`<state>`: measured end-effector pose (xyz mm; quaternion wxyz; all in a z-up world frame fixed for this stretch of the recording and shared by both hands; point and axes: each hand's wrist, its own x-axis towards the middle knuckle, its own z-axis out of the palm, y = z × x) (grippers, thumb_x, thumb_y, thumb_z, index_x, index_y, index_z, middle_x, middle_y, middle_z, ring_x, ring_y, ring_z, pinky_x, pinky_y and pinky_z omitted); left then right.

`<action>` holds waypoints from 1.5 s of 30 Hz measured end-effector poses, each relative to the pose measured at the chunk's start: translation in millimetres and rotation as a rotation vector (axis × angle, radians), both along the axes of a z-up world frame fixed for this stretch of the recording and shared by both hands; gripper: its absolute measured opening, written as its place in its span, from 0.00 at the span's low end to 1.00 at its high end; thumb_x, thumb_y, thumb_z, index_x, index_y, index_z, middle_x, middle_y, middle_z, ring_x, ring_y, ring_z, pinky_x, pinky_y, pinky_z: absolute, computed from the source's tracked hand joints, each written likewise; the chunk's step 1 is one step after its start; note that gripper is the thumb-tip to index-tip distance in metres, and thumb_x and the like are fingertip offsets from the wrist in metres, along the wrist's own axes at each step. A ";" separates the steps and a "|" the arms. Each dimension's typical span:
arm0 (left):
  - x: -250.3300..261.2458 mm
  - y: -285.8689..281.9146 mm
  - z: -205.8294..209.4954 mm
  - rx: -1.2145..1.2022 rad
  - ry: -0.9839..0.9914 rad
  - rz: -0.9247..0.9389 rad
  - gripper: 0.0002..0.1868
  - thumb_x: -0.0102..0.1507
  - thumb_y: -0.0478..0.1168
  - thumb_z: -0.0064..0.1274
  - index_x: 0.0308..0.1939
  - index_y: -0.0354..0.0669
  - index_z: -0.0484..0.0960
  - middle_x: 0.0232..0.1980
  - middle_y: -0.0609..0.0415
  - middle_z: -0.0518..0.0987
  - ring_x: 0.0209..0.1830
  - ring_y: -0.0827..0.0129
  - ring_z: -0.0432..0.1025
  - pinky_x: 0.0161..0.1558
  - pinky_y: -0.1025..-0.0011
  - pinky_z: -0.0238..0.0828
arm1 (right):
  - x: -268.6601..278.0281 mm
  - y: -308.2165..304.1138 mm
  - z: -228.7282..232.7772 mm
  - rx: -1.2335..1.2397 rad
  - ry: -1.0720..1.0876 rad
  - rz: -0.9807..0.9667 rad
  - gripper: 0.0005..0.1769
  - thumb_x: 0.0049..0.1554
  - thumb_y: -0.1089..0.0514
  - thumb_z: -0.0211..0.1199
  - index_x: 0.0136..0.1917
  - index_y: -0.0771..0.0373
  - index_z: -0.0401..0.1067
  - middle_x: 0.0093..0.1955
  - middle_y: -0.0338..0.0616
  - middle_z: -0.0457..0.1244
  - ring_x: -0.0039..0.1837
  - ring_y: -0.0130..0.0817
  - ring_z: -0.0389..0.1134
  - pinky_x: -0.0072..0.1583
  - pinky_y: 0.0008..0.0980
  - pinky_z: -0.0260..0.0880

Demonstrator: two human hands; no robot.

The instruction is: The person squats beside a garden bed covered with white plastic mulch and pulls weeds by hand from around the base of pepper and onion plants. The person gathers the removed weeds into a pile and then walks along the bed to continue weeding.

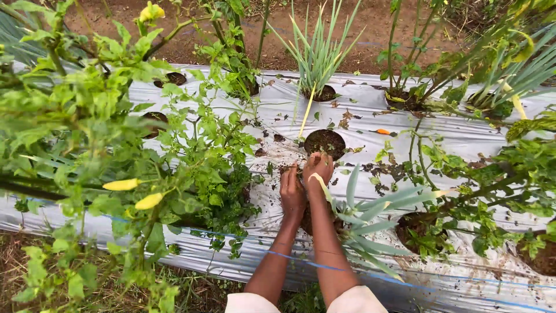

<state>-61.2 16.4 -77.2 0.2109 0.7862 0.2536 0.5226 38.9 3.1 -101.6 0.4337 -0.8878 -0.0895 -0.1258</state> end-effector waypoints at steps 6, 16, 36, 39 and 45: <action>-26.5 -15.9 29.3 -0.318 -0.110 -0.152 0.17 0.62 0.21 0.50 0.52 0.35 0.84 0.35 0.48 0.78 0.37 0.56 0.76 0.46 0.61 0.75 | -74.2 -38.7 86.0 0.095 0.014 0.169 0.13 0.63 0.58 0.57 0.52 0.73 0.73 0.49 0.63 0.65 0.55 0.65 0.68 0.55 0.58 0.72; -56.8 -57.3 -19.2 -0.992 -0.283 -0.117 0.14 0.69 0.28 0.48 0.54 0.39 0.84 0.48 0.39 0.83 0.48 0.50 0.78 0.52 0.50 0.76 | -135.8 -102.5 102.7 0.110 0.234 0.448 0.14 0.65 0.56 0.55 0.46 0.69 0.74 0.41 0.57 0.63 0.46 0.55 0.66 0.50 0.55 0.68; -191.4 -158.9 5.2 -1.275 0.301 0.008 0.11 0.62 0.37 0.58 0.48 0.44 0.89 0.53 0.41 0.82 0.50 0.50 0.78 0.49 0.57 0.76 | -169.2 -225.1 -16.2 -0.162 0.667 1.249 0.27 0.69 0.53 0.52 0.68 0.82 0.66 0.56 0.74 0.66 0.48 0.59 0.71 0.46 0.58 0.76; -216.2 -183.7 25.1 -1.211 0.432 -0.086 0.14 0.65 0.35 0.56 0.53 0.34 0.84 0.69 0.31 0.70 0.57 0.41 0.74 0.51 0.47 0.74 | -179.3 -254.7 56.5 -0.214 0.703 1.293 0.24 0.67 0.53 0.58 0.64 0.78 0.72 0.59 0.73 0.66 0.51 0.58 0.73 0.51 0.56 0.78; -235.5 -181.8 -79.1 -1.253 0.688 -0.116 0.18 0.67 0.42 0.51 0.55 0.34 0.83 0.38 0.43 0.81 0.29 0.60 0.70 0.35 0.59 0.67 | -168.6 -291.5 106.9 -0.160 0.888 1.305 0.19 0.67 0.58 0.59 0.62 0.78 0.71 0.61 0.71 0.64 0.57 0.53 0.73 0.57 0.43 0.79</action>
